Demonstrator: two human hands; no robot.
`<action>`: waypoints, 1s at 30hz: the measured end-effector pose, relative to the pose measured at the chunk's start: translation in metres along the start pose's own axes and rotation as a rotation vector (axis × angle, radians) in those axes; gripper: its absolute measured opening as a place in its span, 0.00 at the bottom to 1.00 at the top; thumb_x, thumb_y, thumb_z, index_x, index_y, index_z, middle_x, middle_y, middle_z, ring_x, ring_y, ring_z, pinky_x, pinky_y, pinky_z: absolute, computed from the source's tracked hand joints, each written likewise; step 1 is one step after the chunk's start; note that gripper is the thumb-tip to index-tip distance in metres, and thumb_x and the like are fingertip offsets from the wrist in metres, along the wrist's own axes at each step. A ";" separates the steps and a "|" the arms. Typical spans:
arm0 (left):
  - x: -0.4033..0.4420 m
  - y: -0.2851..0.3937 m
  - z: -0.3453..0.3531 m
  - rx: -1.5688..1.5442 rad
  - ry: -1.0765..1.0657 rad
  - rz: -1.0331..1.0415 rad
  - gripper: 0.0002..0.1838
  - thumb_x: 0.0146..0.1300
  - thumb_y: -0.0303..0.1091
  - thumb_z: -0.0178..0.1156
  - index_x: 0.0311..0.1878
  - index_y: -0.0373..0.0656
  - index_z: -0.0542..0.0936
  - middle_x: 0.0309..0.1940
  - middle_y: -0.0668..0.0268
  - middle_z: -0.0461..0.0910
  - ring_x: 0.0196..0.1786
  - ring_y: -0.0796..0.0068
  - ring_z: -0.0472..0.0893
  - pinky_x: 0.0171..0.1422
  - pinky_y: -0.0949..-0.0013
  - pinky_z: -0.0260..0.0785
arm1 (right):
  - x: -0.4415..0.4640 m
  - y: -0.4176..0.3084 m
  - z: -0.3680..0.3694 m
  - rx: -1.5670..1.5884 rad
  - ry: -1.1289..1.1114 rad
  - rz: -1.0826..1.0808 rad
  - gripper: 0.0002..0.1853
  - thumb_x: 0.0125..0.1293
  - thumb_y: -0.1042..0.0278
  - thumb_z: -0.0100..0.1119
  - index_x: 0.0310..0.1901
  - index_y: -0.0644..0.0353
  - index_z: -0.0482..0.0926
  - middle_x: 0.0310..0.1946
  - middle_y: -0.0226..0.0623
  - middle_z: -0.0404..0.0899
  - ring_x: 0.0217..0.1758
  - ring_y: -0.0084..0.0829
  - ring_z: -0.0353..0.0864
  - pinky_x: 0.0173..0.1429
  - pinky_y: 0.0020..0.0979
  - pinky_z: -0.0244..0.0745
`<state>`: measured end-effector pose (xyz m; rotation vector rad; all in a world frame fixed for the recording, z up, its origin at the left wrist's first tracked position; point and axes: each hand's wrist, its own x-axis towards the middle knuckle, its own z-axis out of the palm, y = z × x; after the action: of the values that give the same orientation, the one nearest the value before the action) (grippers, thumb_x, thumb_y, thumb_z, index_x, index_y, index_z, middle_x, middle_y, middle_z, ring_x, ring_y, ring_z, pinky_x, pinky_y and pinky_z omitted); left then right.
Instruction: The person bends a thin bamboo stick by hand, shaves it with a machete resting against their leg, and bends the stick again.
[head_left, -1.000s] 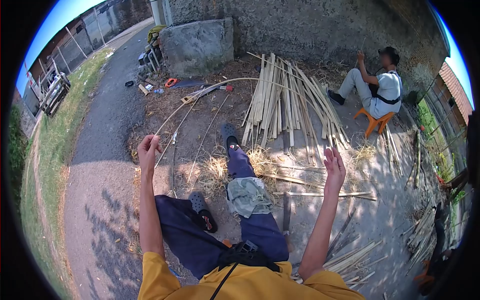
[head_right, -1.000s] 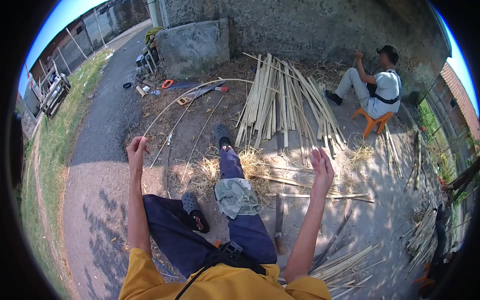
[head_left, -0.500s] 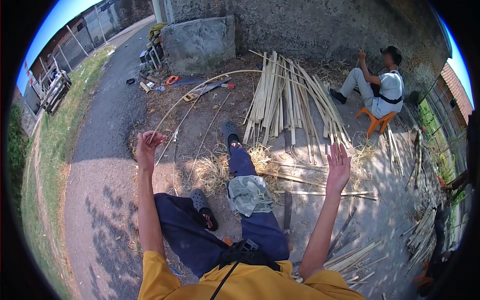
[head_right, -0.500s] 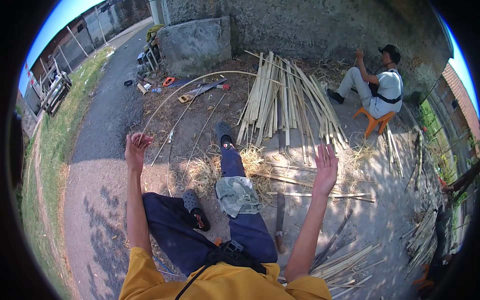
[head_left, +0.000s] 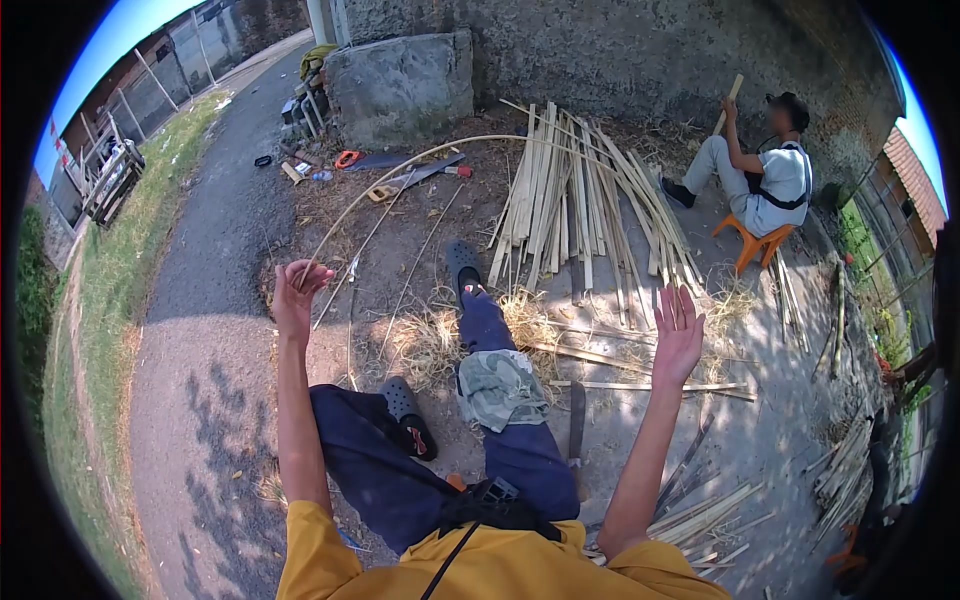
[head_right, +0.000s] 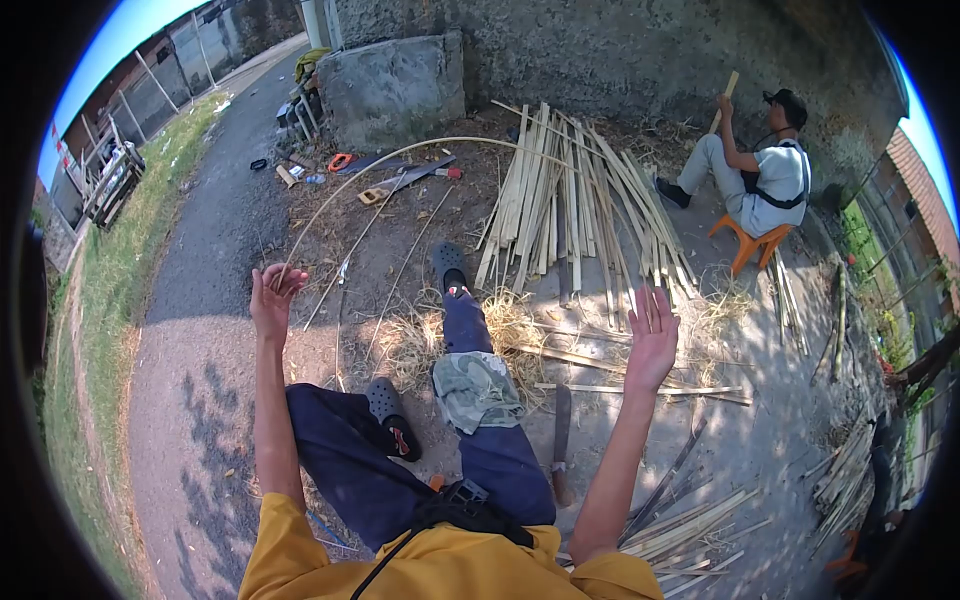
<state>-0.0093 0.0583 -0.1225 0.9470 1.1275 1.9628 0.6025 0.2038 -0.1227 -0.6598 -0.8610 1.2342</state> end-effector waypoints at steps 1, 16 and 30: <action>0.000 0.000 -0.001 0.000 0.000 0.000 0.34 0.83 0.64 0.40 0.57 0.40 0.80 0.48 0.56 0.89 0.56 0.59 0.88 0.64 0.60 0.74 | 0.000 -0.001 0.000 0.001 0.003 0.001 0.35 0.87 0.42 0.31 0.80 0.62 0.61 0.80 0.48 0.64 0.84 0.40 0.63 0.85 0.45 0.54; 0.002 -0.004 -0.008 -0.031 0.000 0.007 0.26 0.83 0.57 0.48 0.55 0.42 0.81 0.46 0.61 0.90 0.53 0.65 0.89 0.63 0.63 0.76 | -0.001 0.000 0.000 0.017 -0.025 -0.034 0.31 0.87 0.48 0.39 0.78 0.65 0.64 0.77 0.50 0.68 0.82 0.40 0.67 0.81 0.41 0.64; -0.107 0.102 -0.115 0.637 -0.017 -0.187 0.06 0.65 0.23 0.72 0.40 0.37 0.82 0.36 0.59 0.90 0.42 0.68 0.90 0.53 0.63 0.85 | -0.003 -0.142 -0.102 -0.839 -0.203 0.091 0.08 0.67 0.67 0.67 0.33 0.63 0.83 0.22 0.31 0.81 0.23 0.18 0.73 0.31 0.24 0.69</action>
<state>-0.0708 -0.1170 -0.0996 1.1153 1.8120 1.4568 0.7628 0.1720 -0.0608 -1.2601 -1.5570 1.0002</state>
